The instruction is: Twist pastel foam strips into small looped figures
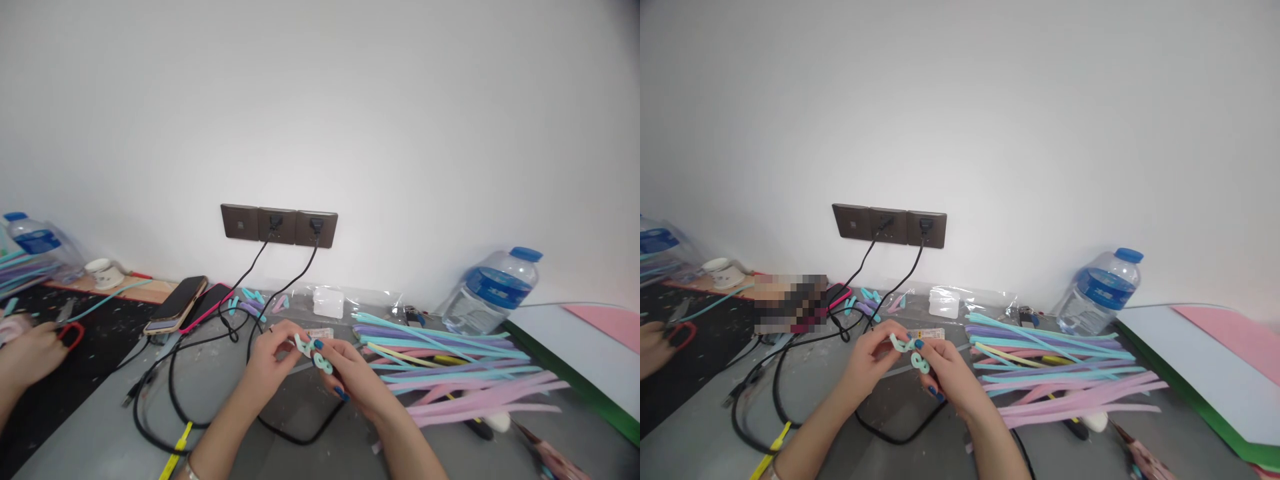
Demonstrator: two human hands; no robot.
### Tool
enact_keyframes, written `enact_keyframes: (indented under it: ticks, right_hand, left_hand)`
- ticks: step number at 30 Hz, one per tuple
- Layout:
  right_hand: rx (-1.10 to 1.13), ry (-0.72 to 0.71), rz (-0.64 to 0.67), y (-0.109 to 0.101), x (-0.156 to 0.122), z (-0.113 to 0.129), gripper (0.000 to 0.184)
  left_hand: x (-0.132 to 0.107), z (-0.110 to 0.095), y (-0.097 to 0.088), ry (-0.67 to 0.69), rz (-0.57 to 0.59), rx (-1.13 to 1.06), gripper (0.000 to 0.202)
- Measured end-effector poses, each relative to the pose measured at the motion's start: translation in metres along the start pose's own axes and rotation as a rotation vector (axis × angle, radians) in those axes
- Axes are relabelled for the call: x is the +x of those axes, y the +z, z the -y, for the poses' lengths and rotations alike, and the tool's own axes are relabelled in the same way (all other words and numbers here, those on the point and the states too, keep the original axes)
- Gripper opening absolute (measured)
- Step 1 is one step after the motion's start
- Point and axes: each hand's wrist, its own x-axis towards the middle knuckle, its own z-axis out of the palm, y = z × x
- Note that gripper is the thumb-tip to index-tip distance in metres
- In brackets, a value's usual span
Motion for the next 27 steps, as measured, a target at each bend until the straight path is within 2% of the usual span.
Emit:
enact_keyframes:
  ticks: [4,7,10,14,20,24,27]
  right_hand:
    - [0.027,0.001,0.012,0.0,-0.001,0.001,0.042]
    - [0.009,-0.01,0.004,0.001,-0.001,0.002,0.042]
    - [-0.079,-0.077,-0.061,0.0,0.002,0.0,0.043]
    - [-0.184,-0.188,-0.202,0.0,0.008,-0.005,0.043]
    - [-0.231,-0.287,-0.348,0.007,0.012,-0.011,0.042]
    - [-0.416,-0.294,-0.42,0.011,0.01,-0.013,0.037]
    - [-0.571,-0.302,-0.469,0.011,0.008,-0.011,0.034]
  left_hand:
    - [0.0,0.001,-0.005,0.159,0.01,0.196,0.015]
    - [-0.002,0.001,-0.003,0.154,-0.021,0.232,0.014]
    - [-0.002,0.001,0.005,0.054,-0.132,0.186,0.01]
    - [-0.003,0.0,0.02,-0.145,-0.26,0.009,0.006]
    - [-0.009,0.002,0.041,-0.499,-0.325,-0.366,0.019]
    - [-0.012,0.002,0.05,-0.561,-0.395,-0.443,0.027]
    - [-0.012,0.001,0.051,-0.555,-0.384,-0.435,0.027]
